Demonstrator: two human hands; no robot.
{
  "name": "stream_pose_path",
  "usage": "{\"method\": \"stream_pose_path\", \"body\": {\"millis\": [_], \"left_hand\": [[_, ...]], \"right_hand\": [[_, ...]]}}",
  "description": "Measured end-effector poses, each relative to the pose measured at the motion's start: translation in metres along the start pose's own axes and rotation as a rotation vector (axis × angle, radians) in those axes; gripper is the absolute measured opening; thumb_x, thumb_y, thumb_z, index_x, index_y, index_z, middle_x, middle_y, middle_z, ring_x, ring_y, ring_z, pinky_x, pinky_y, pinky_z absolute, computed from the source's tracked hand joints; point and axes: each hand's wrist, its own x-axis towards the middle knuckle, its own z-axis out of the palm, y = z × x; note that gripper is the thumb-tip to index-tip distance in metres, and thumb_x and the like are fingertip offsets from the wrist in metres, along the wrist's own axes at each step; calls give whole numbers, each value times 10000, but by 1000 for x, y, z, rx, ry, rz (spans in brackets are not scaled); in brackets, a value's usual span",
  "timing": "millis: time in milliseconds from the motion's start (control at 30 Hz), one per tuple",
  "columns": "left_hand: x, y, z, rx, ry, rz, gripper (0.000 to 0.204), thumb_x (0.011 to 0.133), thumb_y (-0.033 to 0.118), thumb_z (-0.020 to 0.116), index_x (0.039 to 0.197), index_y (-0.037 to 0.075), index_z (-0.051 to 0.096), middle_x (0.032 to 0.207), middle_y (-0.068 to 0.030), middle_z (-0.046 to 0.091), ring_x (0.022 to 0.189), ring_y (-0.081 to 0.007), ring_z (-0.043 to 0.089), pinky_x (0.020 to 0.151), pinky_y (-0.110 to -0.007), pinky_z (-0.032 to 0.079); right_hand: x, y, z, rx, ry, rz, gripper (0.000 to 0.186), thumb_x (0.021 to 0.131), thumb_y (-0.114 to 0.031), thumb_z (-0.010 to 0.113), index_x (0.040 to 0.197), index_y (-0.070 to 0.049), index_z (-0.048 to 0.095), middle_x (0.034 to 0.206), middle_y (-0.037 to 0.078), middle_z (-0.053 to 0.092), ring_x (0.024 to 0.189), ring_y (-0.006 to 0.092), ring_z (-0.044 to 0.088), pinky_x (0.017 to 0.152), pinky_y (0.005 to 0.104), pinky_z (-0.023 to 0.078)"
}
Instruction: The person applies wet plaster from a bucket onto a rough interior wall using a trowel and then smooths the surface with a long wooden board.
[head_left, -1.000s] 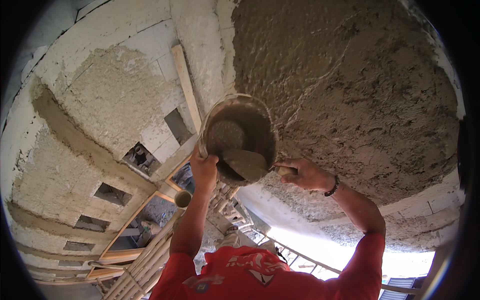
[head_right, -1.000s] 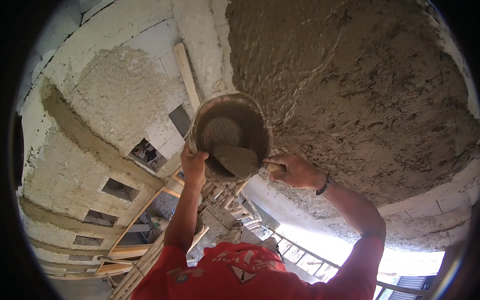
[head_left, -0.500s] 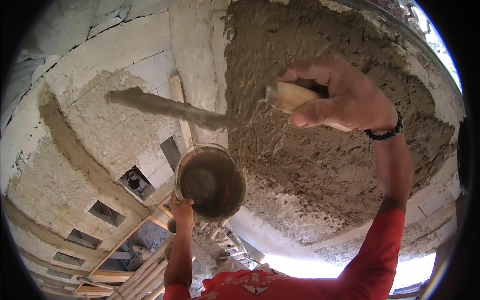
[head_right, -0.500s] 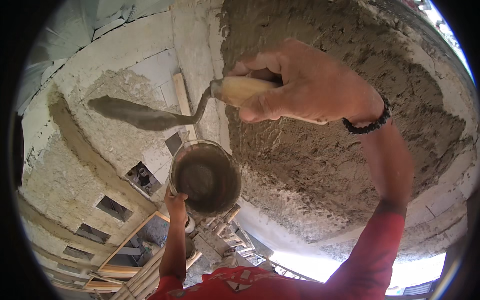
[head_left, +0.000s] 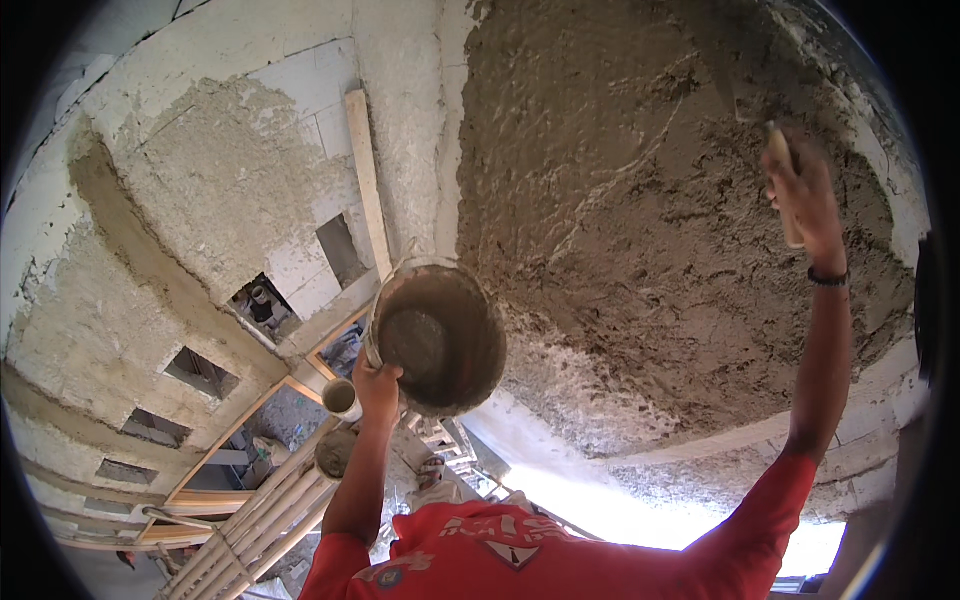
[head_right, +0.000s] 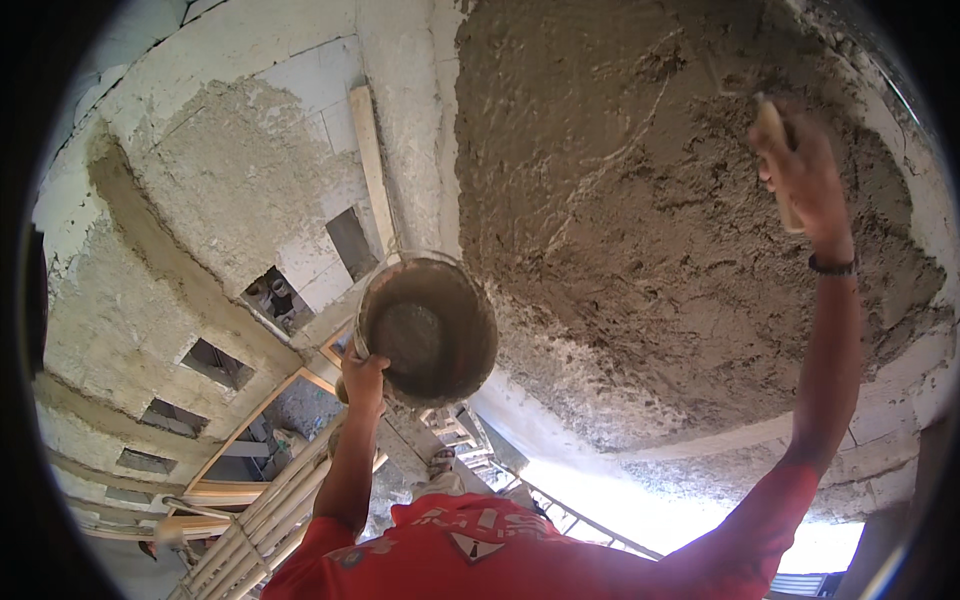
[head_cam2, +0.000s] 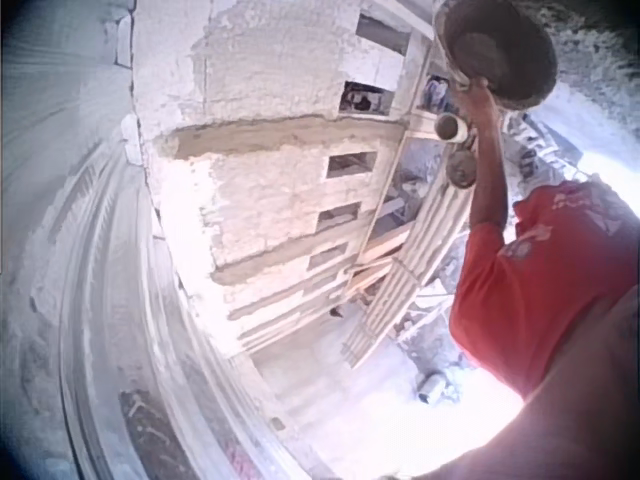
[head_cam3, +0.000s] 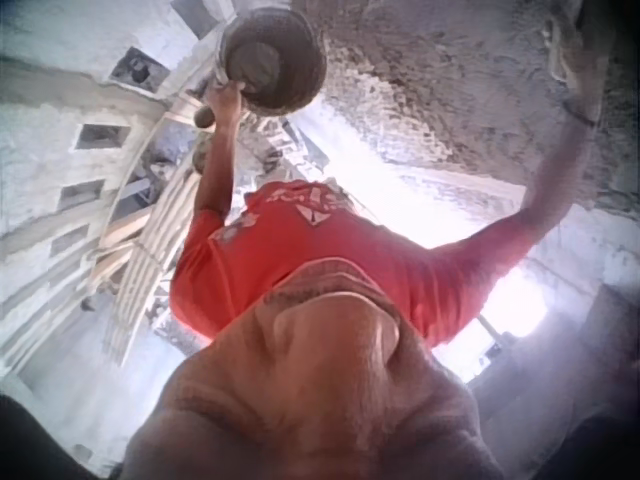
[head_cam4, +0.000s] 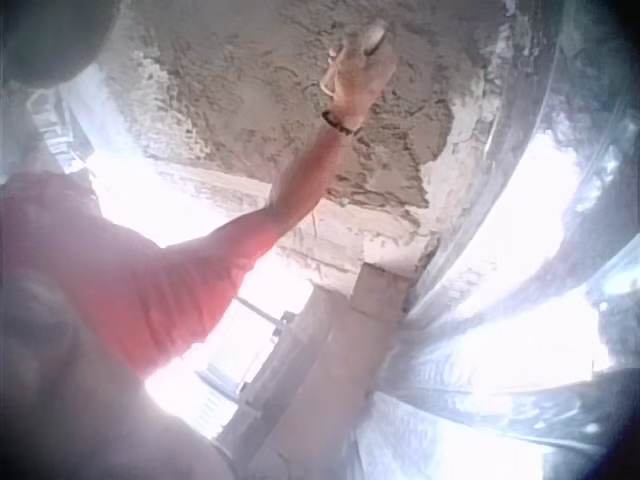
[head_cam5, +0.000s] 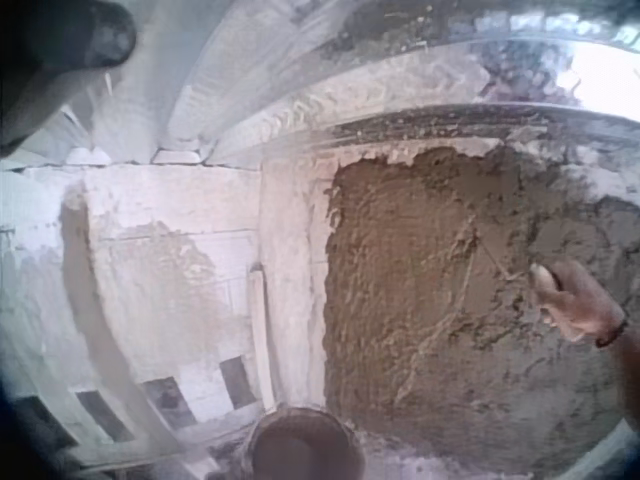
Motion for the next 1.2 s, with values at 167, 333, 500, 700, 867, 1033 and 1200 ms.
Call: {"method": "stream_pose_path", "body": {"millis": [167, 333, 500, 700, 867, 1033, 1200], "left_hand": [[-5, -24, 28, -49, -43, -32, 522, 673, -88, 505, 1184, -23, 590, 1071, -69, 658, 974, -164, 618, 890, -284, 469], [-19, -37, 49, -68, -77, -25, 462, 701, -55, 520, 1157, -26, 590, 1041, -82, 669, 942, -164, 626, 874, -291, 480], [-8, -31, 50, 61, -132, -20, 409, 710, -25, 538, 1115, -28, 598, 955, -76, 668, 846, -137, 605, 782, -287, 483], [11, -8, 59, 189, -285, 2, 388, 709, -17, 549, 1091, -34, 615, 849, -49, 659, 732, -112, 563, 675, -288, 471], [31, 20, 58, 332, -339, -60, 440, 726, -2, 571, 1163, -26, 608, 871, -58, 676, 757, -123, 590, 698, -282, 483], [28, 14, 62, 394, -302, 36, 507, 743, 3, 577, 1249, -22, 574, 963, -115, 698, 858, -148, 640, 786, -293, 505], [28, 14, 71, 362, -298, 87, 553, 738, -6, 581, 1289, -11, 545, 1032, -140, 691, 919, -166, 652, 818, -313, 509]], "right_hand": [[-107, 41, 111, 309, -698, 312, 276, 928, -227, 634, 1100, -25, 559, 745, 54, 592, 556, 91, 572, 450, 234, 523], [-191, 61, 219, 555, -1054, 636, 261, 930, -239, 637, 1061, -21, 582, 740, 50, 597, 555, 110, 592, 490, 261, 535], [-173, 46, 267, 149, -1084, 391, 254, 948, -246, 545, 1114, -59, 592, 832, 109, 610, 597, 187, 639, 537, 355, 542], [-184, 33, 317, -380, -694, -254, 276, 859, -150, 558, 1121, -82, 613, 968, 179, 577, 846, 319, 658, 651, 418, 560], [-194, 33, 312, -580, -834, -573, 303, 880, -155, 536, 1172, -109, 599, 986, 154, 538, 858, 296, 635, 665, 400, 567], [-161, 49, 292, -569, -572, -603, 414, 868, -157, 545, 1281, -147, 569, 1002, 149, 535, 824, 262, 625, 656, 378, 558], [-189, 48, 315, -703, -530, -596, 438, 869, -154, 544, 1306, -147, 558, 1015, 152, 533, 824, 271, 623, 646, 371, 547]]}}
